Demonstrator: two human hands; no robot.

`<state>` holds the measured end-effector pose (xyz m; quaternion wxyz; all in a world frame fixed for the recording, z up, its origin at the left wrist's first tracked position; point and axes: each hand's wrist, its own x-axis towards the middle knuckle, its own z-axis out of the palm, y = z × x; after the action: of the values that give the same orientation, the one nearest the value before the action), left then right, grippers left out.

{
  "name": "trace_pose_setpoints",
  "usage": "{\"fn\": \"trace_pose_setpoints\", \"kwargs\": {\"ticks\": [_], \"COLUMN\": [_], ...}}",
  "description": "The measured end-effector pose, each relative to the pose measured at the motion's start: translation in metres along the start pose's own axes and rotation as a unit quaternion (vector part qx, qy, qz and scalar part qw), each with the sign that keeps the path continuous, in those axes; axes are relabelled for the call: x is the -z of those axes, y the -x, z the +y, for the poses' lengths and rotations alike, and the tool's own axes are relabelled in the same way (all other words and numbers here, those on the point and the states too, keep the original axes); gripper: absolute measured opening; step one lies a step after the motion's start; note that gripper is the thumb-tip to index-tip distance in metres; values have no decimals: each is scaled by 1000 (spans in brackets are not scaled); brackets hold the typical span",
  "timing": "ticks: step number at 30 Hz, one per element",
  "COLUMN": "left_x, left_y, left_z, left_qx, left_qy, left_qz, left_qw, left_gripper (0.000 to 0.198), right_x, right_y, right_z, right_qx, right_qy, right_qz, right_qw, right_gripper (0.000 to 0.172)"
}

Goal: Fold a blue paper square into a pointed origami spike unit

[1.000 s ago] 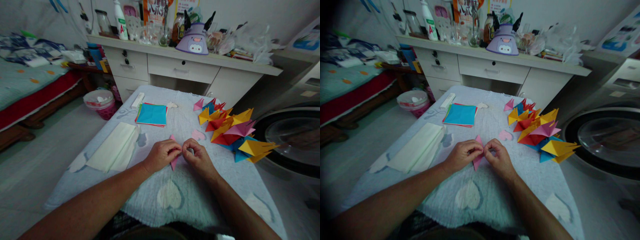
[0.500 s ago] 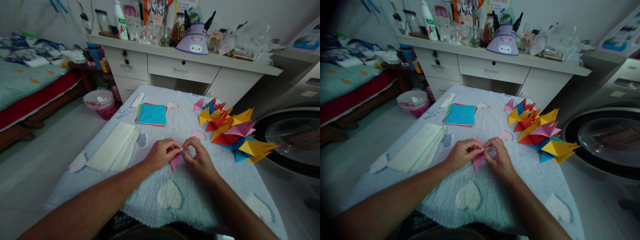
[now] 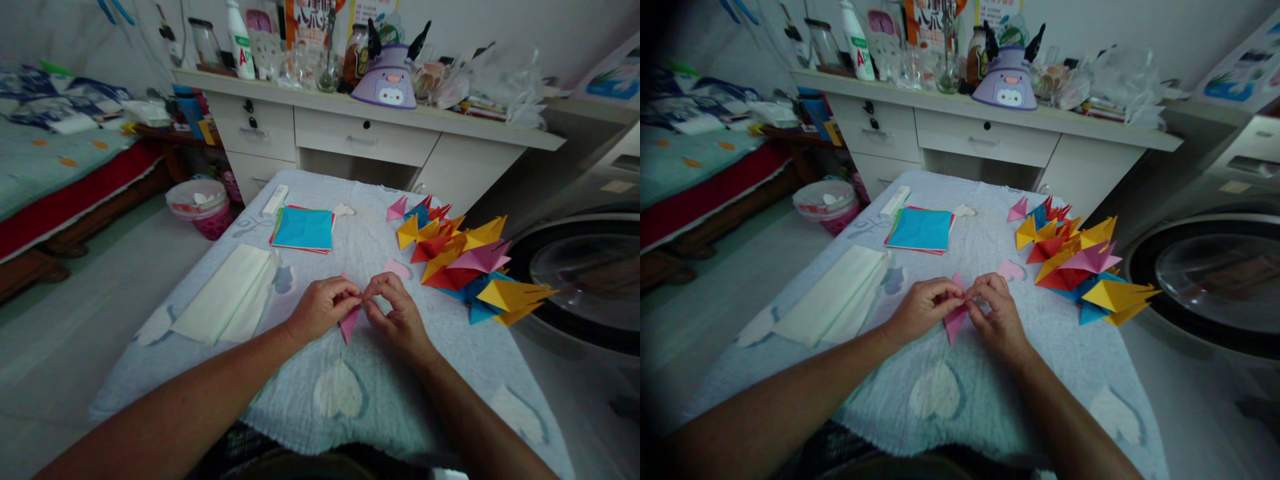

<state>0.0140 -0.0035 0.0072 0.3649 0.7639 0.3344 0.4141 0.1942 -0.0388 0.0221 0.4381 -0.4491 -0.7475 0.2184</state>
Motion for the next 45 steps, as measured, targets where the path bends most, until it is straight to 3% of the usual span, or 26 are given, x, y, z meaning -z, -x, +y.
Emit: {"fn": "trace_pose_setpoints", "kwargs": {"ticks": [21,27,31,39,45], "left_x": [-1,-1,-1,0,0], "left_y": [0,0,0,0,0], "left_z": [3,2,1,3,5], "left_qx": [-12,-16,-20,-20,-16], "left_qy": [3,10,10,14,9], "left_qz": [12,5,4,1,-1], "left_qw": [1000,1000,1000,1000,1000], "left_gripper": [8,7,7,7,7], "right_x": [0,3,4,4,3], "right_y": [-1,-1,-1,-2,-2], "right_z": [-1,-3,-4,-2,-2], "right_qx": [-10,-21,-49,-115,-122], "right_qy": [18,24,-2,-83,-104], "right_qz": [3,-32,-39,-44,-42], "right_qw": [1000,999,998,989,986], "right_gripper": [13,6,2,10,11]}}
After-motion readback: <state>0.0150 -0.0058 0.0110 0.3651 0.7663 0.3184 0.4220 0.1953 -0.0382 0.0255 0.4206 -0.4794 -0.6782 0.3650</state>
